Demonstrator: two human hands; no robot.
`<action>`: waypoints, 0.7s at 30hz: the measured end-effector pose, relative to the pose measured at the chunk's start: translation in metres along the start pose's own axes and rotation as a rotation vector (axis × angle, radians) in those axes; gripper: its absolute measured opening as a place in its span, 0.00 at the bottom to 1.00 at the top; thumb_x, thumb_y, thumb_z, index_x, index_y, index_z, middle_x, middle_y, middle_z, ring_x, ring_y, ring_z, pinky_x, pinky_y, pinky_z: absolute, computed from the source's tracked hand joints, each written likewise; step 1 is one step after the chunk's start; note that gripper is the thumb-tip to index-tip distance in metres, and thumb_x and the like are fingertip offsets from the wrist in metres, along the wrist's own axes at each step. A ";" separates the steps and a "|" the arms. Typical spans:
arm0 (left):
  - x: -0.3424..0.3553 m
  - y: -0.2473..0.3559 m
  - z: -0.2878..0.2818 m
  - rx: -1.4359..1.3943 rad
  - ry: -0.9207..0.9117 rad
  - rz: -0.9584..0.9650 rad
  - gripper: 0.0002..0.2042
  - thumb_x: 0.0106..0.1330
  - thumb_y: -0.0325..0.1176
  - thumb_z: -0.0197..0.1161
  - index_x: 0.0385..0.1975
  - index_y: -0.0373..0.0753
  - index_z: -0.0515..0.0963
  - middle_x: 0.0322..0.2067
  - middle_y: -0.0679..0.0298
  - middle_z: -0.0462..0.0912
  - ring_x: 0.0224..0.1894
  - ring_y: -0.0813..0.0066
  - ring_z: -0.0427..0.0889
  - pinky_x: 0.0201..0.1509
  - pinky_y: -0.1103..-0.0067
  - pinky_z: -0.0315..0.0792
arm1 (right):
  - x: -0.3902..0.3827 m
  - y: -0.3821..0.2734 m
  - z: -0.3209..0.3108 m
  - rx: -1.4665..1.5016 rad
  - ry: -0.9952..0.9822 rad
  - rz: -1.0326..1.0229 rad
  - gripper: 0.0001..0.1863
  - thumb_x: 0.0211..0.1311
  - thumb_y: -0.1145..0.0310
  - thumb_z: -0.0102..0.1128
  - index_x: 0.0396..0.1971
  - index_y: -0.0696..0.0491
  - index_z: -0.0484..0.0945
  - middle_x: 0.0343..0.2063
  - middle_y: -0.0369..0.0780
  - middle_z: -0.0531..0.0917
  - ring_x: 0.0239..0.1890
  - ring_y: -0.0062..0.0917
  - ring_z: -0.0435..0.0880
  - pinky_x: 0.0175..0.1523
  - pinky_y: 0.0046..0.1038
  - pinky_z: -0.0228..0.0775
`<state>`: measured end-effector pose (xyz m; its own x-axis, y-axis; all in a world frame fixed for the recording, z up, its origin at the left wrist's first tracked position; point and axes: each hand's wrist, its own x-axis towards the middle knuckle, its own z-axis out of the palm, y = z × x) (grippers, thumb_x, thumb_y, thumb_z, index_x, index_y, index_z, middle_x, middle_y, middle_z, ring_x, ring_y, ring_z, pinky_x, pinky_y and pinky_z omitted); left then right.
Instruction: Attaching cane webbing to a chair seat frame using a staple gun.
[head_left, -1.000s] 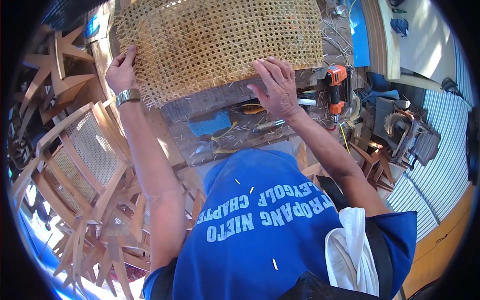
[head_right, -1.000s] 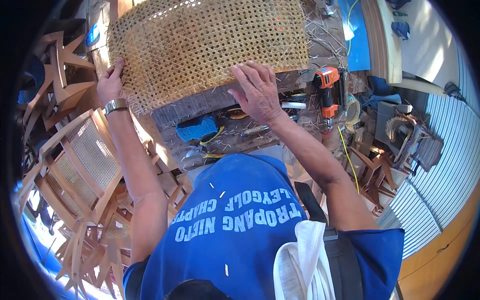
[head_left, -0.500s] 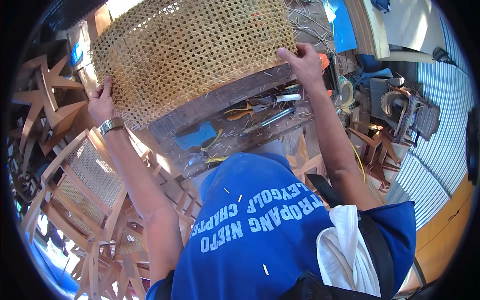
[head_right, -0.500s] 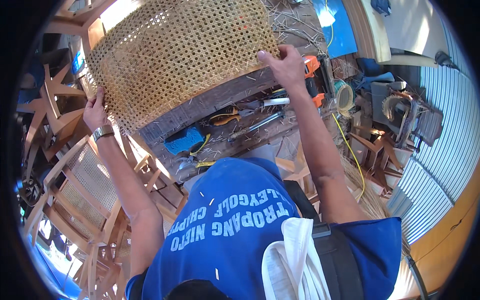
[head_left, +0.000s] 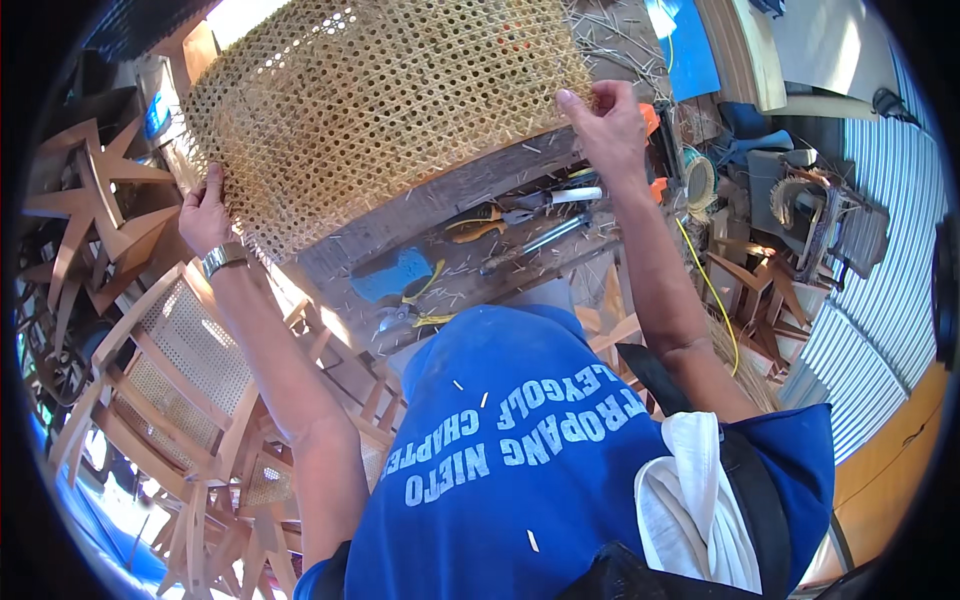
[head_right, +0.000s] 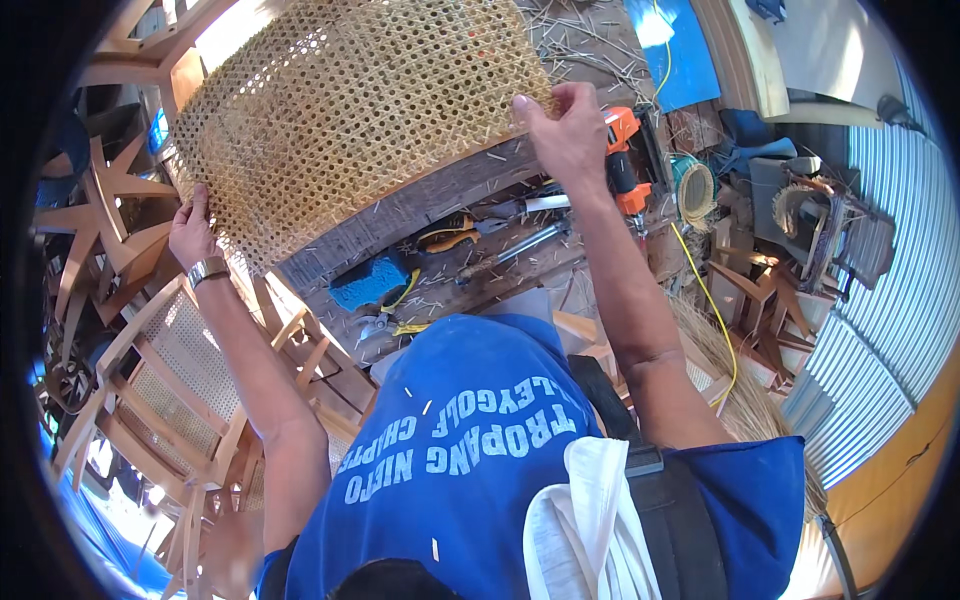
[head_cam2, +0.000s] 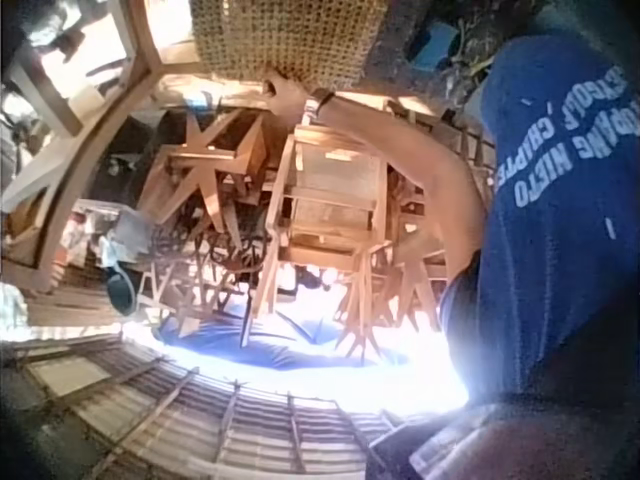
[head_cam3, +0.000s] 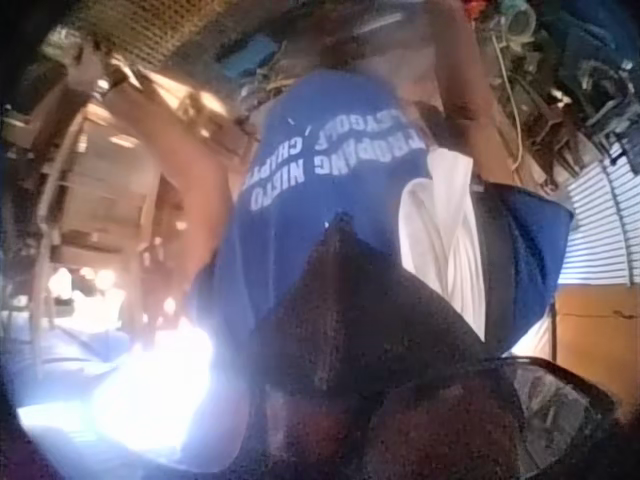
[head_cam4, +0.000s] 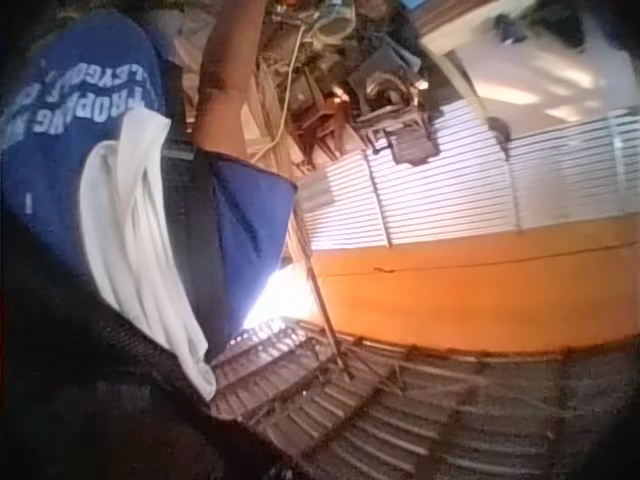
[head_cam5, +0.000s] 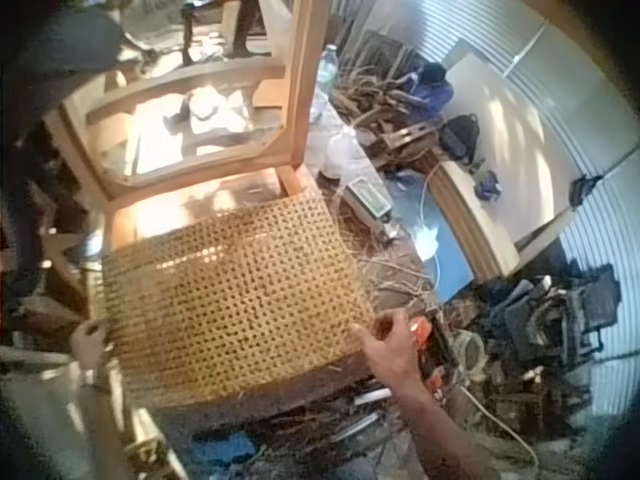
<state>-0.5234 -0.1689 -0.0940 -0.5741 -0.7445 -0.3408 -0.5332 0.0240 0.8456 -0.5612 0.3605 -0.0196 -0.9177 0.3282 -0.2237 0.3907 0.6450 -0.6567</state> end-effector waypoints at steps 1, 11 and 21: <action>-0.001 0.002 0.000 0.004 0.006 0.001 0.19 0.57 0.39 0.82 0.38 0.31 0.83 0.35 0.61 0.88 0.36 0.77 0.84 0.43 0.80 0.78 | 0.002 -0.002 -0.002 0.004 -0.006 0.000 0.30 0.59 0.52 0.78 0.48 0.62 0.78 0.38 0.38 0.81 0.39 0.22 0.80 0.44 0.26 0.76; -0.013 0.020 0.008 0.133 0.055 -0.017 0.20 0.58 0.37 0.82 0.39 0.27 0.83 0.37 0.57 0.90 0.37 0.75 0.86 0.44 0.82 0.79 | 0.014 0.013 0.005 -0.042 -0.047 -0.075 0.28 0.57 0.53 0.80 0.43 0.58 0.77 0.34 0.34 0.78 0.35 0.18 0.74 0.40 0.23 0.72; -0.029 0.031 0.018 0.520 0.168 0.153 0.28 0.52 0.53 0.83 0.41 0.32 0.89 0.32 0.61 0.89 0.35 0.74 0.82 0.44 0.74 0.76 | 0.026 0.031 0.005 -0.065 -0.066 -0.132 0.24 0.57 0.56 0.80 0.39 0.58 0.77 0.32 0.34 0.79 0.33 0.18 0.75 0.38 0.23 0.72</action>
<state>-0.5343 -0.1344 -0.0656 -0.5848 -0.8015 -0.1245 -0.7121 0.4339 0.5519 -0.5729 0.3858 -0.0495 -0.9633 0.1928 -0.1866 0.2680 0.7234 -0.6363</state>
